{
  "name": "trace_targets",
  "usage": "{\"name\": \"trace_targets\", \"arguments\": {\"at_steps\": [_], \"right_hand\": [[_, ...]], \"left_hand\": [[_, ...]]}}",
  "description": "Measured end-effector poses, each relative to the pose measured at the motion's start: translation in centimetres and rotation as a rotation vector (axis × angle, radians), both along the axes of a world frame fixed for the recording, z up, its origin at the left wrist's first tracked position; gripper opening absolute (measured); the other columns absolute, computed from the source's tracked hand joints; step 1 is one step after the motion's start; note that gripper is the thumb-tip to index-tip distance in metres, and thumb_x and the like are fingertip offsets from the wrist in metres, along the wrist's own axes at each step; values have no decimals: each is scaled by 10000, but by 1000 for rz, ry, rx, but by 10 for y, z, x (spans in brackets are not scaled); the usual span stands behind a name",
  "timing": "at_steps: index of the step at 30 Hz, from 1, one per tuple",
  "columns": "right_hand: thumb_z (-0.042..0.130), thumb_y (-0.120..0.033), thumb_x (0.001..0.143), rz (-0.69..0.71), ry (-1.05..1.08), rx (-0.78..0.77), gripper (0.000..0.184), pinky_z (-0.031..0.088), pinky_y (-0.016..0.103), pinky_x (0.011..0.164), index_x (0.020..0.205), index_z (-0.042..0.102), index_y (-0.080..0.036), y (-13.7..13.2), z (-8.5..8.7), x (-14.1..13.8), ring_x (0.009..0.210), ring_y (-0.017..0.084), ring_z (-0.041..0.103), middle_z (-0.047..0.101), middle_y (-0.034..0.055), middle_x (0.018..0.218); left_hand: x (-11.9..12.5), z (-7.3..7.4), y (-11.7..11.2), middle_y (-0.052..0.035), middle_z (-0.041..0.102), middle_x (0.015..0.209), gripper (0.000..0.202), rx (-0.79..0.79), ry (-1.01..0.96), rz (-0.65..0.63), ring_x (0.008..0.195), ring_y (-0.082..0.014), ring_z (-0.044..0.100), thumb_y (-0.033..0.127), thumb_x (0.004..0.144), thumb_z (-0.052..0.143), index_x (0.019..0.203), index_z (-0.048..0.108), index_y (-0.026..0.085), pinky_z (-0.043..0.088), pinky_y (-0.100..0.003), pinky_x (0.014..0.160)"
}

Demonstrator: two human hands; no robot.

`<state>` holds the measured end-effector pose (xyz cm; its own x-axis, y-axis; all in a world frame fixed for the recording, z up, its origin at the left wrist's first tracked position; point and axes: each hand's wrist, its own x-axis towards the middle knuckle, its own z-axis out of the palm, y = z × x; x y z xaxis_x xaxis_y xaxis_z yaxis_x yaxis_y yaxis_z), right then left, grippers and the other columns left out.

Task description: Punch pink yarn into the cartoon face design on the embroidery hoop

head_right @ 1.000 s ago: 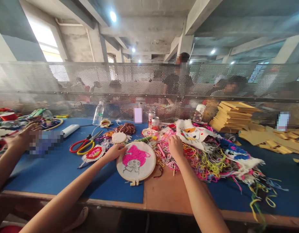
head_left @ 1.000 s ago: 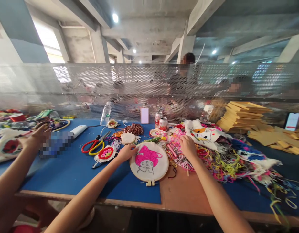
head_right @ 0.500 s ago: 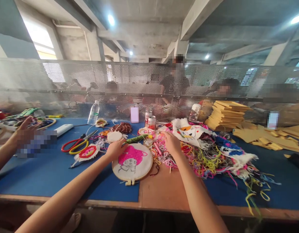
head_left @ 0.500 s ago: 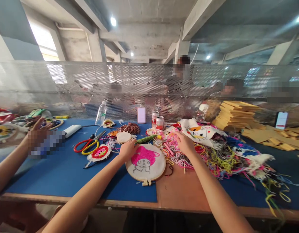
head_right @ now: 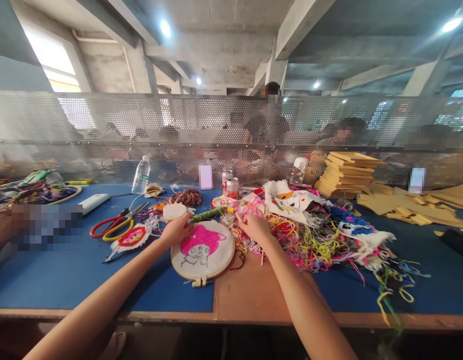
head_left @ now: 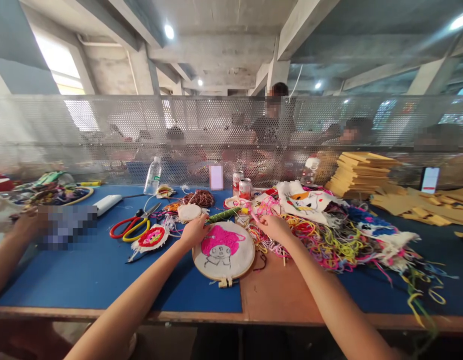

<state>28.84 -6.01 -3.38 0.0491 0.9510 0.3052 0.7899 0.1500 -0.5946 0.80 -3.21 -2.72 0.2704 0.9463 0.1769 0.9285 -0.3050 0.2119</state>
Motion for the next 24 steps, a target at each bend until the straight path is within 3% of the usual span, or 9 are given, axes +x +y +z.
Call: {"name": "trace_targets", "arguments": {"at_steps": [6,13,19,24], "right_hand": [[343,-477,772,-35,502,174,350,436,248,566,574,447,-207,10,17,19,550,144,557,584,15,574],[387,-423,681,-105,812,358,229,502,289,610,652,448,-204,15,25,38,612,154,606,596,24,621],[283,-321,768,-160,628,478,177,465,295,661,685,403,-220,13,22,36,667,151,550,531,3,658],[486,-195,719,43,201,343,80,412,306,758,657,536,-206,3,6,6,808,190,534,586,34,756]], "left_hand": [[-2,-5,4,-75,641,903,245,30,3,-7,880,-227,617,254,857,432,1082,468,163,444,-300,737],[-2,-6,9,-81,612,998,156,37,11,-134,964,-210,573,145,833,410,930,530,171,422,-298,827],[-2,-6,9,-85,617,999,222,39,-29,-168,954,-208,571,101,810,415,979,543,167,426,-299,824],[0,-8,9,-61,644,978,332,19,-70,-180,895,-191,599,99,812,423,1125,495,187,441,-277,778]]}}
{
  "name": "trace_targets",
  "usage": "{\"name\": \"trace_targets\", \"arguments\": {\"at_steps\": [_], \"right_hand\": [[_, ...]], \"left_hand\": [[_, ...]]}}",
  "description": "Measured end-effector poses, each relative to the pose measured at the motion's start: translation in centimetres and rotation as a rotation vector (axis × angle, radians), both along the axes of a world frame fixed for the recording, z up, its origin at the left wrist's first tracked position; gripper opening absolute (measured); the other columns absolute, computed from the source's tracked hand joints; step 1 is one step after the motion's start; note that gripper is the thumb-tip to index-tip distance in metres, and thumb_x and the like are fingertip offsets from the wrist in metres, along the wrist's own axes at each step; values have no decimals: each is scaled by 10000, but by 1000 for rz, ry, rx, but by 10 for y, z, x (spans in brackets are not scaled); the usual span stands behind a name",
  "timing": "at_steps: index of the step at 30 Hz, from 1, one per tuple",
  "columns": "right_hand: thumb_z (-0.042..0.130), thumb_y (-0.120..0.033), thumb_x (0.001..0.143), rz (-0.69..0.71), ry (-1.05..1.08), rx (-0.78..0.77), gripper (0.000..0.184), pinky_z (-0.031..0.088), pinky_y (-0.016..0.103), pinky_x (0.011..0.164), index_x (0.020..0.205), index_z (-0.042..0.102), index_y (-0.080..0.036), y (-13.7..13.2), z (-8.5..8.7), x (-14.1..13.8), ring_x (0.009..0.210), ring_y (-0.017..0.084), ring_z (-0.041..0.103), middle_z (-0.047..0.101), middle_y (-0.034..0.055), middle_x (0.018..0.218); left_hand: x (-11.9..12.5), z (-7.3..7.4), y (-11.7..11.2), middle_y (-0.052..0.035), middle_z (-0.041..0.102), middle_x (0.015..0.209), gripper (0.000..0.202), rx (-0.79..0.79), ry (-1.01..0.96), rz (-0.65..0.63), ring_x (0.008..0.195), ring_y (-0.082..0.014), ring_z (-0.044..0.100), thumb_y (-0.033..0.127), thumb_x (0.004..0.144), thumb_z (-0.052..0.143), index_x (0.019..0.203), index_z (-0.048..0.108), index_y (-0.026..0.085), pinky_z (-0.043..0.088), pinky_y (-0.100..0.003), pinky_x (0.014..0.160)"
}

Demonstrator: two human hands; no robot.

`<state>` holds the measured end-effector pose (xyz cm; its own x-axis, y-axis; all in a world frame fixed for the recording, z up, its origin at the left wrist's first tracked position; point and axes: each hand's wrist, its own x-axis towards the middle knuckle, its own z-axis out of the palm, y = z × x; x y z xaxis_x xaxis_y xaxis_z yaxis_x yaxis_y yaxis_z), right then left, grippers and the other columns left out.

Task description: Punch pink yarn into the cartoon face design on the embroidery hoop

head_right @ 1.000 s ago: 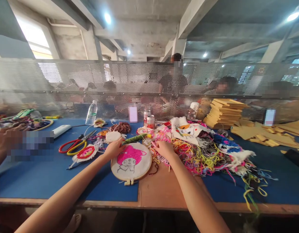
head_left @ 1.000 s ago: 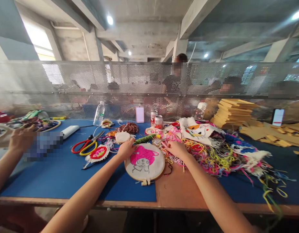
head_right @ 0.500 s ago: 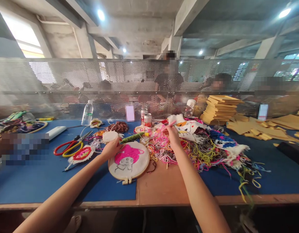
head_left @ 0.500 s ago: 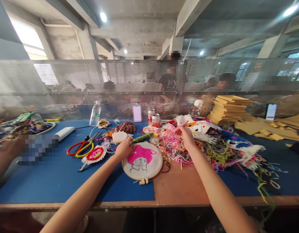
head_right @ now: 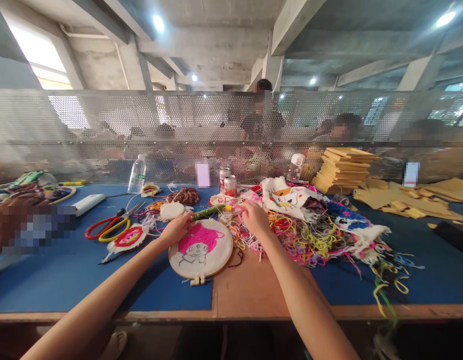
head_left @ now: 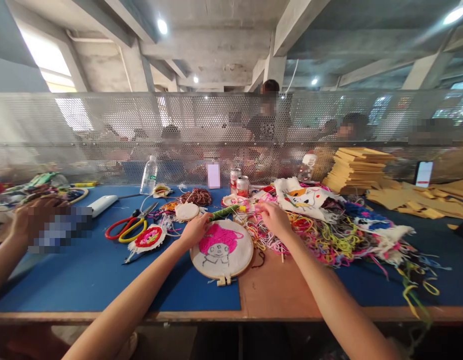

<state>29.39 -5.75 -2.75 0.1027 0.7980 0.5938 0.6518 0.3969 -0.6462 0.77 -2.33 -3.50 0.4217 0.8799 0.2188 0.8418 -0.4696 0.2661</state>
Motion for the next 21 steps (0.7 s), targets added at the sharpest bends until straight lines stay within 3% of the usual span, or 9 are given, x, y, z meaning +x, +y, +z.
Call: {"name": "trace_targets", "arguments": {"at_steps": [6,10,15,18,21], "right_hand": [[544,-131,740,193,-368,-140,239,411,268,793,940,636,-222,-6,-21,-39,964,183,535,619,46,1004],[524,-117,765,232,-423,-161,239,406,285,832,935,662,-212,-5,-24,-46,983,193,534,641,51,974],[546,-120,753,228,-322,-147,181,427,297,814,833,691,-193,-2,-19,-40,919,194,568,663,54,907],[533,-222,796,203,-174,-113,172,456,282,748,851,690,-180,-3,-9,-32,824,182,599,678,55,870],[440,-351,852,137,-15,-59,310,465,274,678,905,672,-152,-6,4,-22,751,179,604,678,61,818]], "left_hand": [[0,0,-1,-59,647,1018,373,-5,0,-12,915,-188,598,72,807,404,1138,512,204,441,-275,790],[0,1,-2,-63,609,1063,329,11,21,-46,979,-196,572,84,814,396,1039,598,216,426,-284,840],[-1,0,-3,-75,573,1073,347,19,40,-67,988,-196,556,61,802,394,1036,609,201,416,-300,860],[0,-1,-4,-85,552,1075,342,30,41,-76,1013,-206,536,68,810,380,1048,596,185,409,-319,877],[0,-1,-5,-81,536,1066,318,31,42,-85,1027,-208,519,93,825,374,1038,590,189,405,-329,892]]}}
